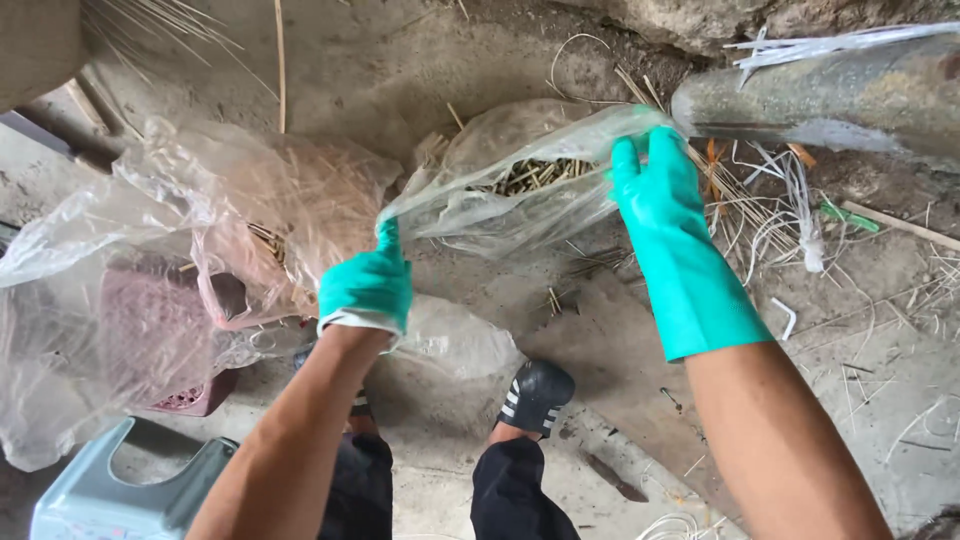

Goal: Assembling thin bamboo sticks into decorative circular frames, including organizing materials and using adhesive liquid in a barrel.

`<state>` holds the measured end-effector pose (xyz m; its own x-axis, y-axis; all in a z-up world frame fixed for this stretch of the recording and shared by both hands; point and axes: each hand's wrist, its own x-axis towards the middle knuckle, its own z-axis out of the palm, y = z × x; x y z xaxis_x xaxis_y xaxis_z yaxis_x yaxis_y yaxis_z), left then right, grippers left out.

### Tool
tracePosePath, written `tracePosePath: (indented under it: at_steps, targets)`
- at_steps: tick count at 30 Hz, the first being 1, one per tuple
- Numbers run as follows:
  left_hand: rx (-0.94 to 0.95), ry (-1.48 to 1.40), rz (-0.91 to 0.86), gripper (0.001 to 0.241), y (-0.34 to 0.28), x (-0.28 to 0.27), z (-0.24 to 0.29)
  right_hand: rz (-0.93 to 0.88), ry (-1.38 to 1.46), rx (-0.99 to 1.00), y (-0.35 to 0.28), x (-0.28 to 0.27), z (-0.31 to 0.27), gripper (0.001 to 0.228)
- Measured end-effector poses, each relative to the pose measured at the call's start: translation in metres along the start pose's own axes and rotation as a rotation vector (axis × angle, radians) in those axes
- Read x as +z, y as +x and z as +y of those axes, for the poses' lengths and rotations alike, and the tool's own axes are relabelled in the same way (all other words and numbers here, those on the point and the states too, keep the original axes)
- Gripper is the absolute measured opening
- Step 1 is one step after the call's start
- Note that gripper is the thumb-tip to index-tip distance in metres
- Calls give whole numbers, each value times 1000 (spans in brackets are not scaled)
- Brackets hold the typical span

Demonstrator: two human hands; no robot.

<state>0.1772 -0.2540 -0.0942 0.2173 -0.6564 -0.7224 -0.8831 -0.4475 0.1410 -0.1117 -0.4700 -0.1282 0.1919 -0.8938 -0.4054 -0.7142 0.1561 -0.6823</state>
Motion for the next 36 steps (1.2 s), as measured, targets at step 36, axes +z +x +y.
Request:
tracePosePath:
  at_steps: [36]
  targets:
    - [-653,-2060,-303,41,-248,113,72,-158,245,575,-153,-36,-62,22]
